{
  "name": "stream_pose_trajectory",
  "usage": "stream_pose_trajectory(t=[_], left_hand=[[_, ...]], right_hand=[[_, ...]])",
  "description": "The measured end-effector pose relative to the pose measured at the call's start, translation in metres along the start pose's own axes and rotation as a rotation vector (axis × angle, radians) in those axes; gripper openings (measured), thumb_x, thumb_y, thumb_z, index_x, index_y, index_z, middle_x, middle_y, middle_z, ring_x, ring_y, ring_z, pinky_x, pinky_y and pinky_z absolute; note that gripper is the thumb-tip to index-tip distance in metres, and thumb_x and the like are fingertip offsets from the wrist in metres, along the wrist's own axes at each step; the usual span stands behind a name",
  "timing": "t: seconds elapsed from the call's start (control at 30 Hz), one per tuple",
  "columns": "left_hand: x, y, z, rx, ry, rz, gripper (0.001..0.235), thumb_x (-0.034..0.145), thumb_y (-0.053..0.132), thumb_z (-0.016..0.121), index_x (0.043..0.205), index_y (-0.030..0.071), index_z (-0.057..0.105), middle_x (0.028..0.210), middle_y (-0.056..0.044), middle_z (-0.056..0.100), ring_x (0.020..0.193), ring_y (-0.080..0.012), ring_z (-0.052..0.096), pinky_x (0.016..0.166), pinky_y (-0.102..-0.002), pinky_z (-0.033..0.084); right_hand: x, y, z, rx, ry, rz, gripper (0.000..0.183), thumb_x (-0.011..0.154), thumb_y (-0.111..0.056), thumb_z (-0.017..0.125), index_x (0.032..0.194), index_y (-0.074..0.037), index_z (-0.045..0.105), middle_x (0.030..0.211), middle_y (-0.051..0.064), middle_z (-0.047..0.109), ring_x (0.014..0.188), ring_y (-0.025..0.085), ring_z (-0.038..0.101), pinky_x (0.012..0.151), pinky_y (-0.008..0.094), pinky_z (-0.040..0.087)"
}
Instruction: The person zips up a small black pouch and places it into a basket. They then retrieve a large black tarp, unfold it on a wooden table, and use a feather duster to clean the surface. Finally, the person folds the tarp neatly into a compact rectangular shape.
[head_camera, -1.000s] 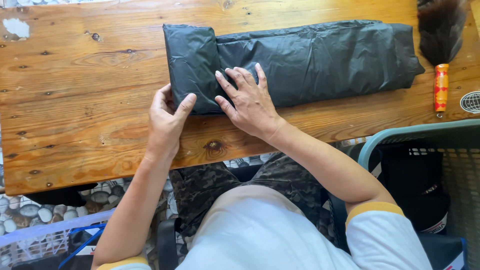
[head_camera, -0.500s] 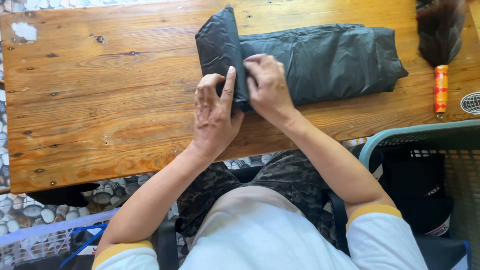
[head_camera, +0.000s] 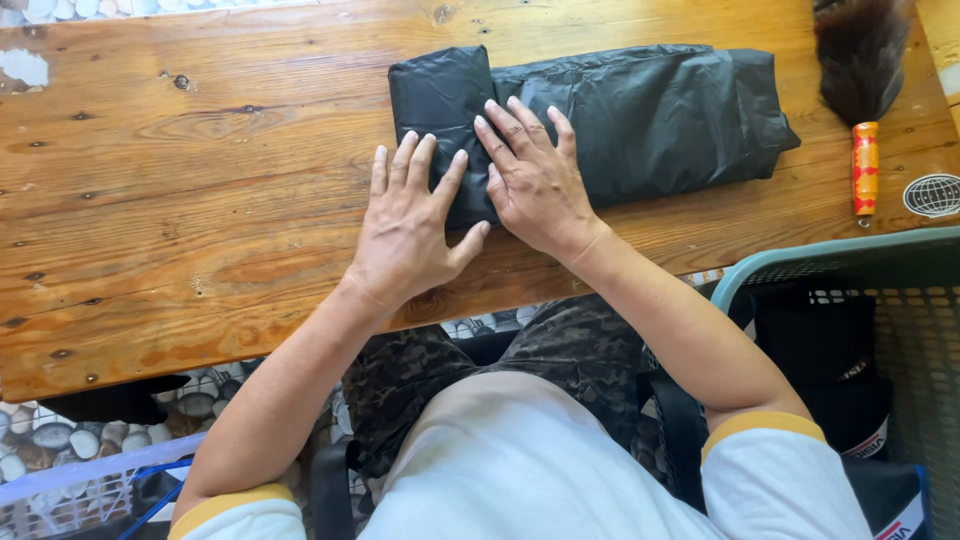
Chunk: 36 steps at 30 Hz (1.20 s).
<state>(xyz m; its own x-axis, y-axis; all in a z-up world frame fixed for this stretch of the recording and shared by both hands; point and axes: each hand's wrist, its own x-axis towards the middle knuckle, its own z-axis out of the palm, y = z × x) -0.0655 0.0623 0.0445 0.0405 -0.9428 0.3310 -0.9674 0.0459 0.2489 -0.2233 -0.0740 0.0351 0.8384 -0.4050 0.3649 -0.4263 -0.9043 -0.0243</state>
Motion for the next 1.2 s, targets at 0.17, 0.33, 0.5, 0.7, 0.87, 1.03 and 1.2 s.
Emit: stream_pose_trajectory(t=[0.17, 0.33, 0.5, 0.7, 0.87, 1.03, 1.2], left_hand=[[0.038, -0.018, 0.005, -0.131, 0.071, -0.067, 0.055, 0.109, 0.04, 0.046, 0.147, 0.0, 0.052, 0.152, -0.025, 0.041, 0.148, -0.0376, 0.031, 0.125, -0.055, 0.018], [0.061, -0.038, 0.049, -0.132, -0.037, -0.006, 0.064, 0.113, 0.042, 0.035, 0.161, -0.001, 0.036, 0.169, -0.018, 0.023, 0.157, -0.0302, 0.014, 0.128, -0.053, 0.007], [0.062, -0.042, 0.059, -0.02, -0.051, 0.054, 0.065, 0.113, 0.041, 0.035, 0.16, -0.003, 0.038, 0.167, -0.023, 0.028, 0.156, -0.0345, 0.018, 0.126, -0.057, 0.006], [0.085, -0.032, 0.049, 0.013, -0.2, 0.038, 0.073, 0.097, 0.033, 0.038, 0.154, -0.013, 0.041, 0.169, -0.026, 0.019, 0.158, -0.0337, 0.007, 0.126, -0.055, -0.003], [0.115, -0.012, 0.05, -0.096, -0.224, 0.086, 0.068, 0.103, 0.027, 0.035, 0.162, -0.004, 0.021, 0.169, -0.022, 0.024, 0.158, -0.0307, 0.013, 0.126, -0.053, 0.0], [0.118, -0.01, 0.081, 0.047, -0.29, 0.108, 0.074, 0.109, 0.054, 0.02, 0.161, 0.004, 0.033, 0.168, -0.018, 0.028, 0.158, -0.0307, 0.008, 0.124, -0.056, -0.004], [0.117, -0.01, 0.083, 0.104, -0.34, 0.096, 0.075, 0.107, 0.056, 0.018, 0.163, 0.006, 0.028, 0.169, -0.017, 0.026, 0.158, -0.0313, 0.007, 0.124, -0.056, -0.004]], right_hand=[[0.005, 0.005, -0.003, 0.017, 0.012, -0.029, 0.047, 0.11, -0.027, 0.049, 0.148, -0.003, 0.061, 0.155, 0.013, 0.056, 0.148, 0.033, 0.043, 0.12, 0.063, 0.013], [0.002, 0.003, 0.005, -0.018, 0.062, -0.048, 0.045, 0.113, -0.028, 0.049, 0.146, -0.001, 0.063, 0.152, 0.013, 0.06, 0.146, 0.036, 0.046, 0.12, 0.065, 0.013], [0.0, 0.006, 0.014, 0.018, 0.005, 0.01, 0.049, 0.115, -0.033, 0.041, 0.149, -0.003, 0.06, 0.155, 0.011, 0.056, 0.151, 0.036, 0.036, 0.121, 0.065, 0.01], [-0.001, 0.035, 0.001, 0.154, -0.153, 0.048, 0.056, 0.116, -0.038, 0.031, 0.163, -0.007, 0.031, 0.168, 0.016, 0.03, 0.157, 0.034, 0.023, 0.128, 0.051, 0.018], [-0.005, 0.049, -0.002, 0.154, -0.134, 0.075, 0.056, 0.116, -0.032, 0.033, 0.161, 0.0, 0.028, 0.168, 0.018, 0.032, 0.158, 0.033, 0.024, 0.13, 0.053, 0.012], [-0.012, 0.069, 0.004, 0.084, -0.275, 0.118, 0.057, 0.113, -0.039, 0.033, 0.163, -0.011, 0.034, 0.168, 0.012, 0.03, 0.157, 0.031, 0.019, 0.126, 0.055, 0.008], [-0.008, 0.087, -0.006, 0.044, -0.335, 0.123, 0.061, 0.111, -0.046, 0.032, 0.164, -0.015, 0.032, 0.169, 0.017, 0.024, 0.157, 0.036, 0.015, 0.124, 0.057, 0.005]])
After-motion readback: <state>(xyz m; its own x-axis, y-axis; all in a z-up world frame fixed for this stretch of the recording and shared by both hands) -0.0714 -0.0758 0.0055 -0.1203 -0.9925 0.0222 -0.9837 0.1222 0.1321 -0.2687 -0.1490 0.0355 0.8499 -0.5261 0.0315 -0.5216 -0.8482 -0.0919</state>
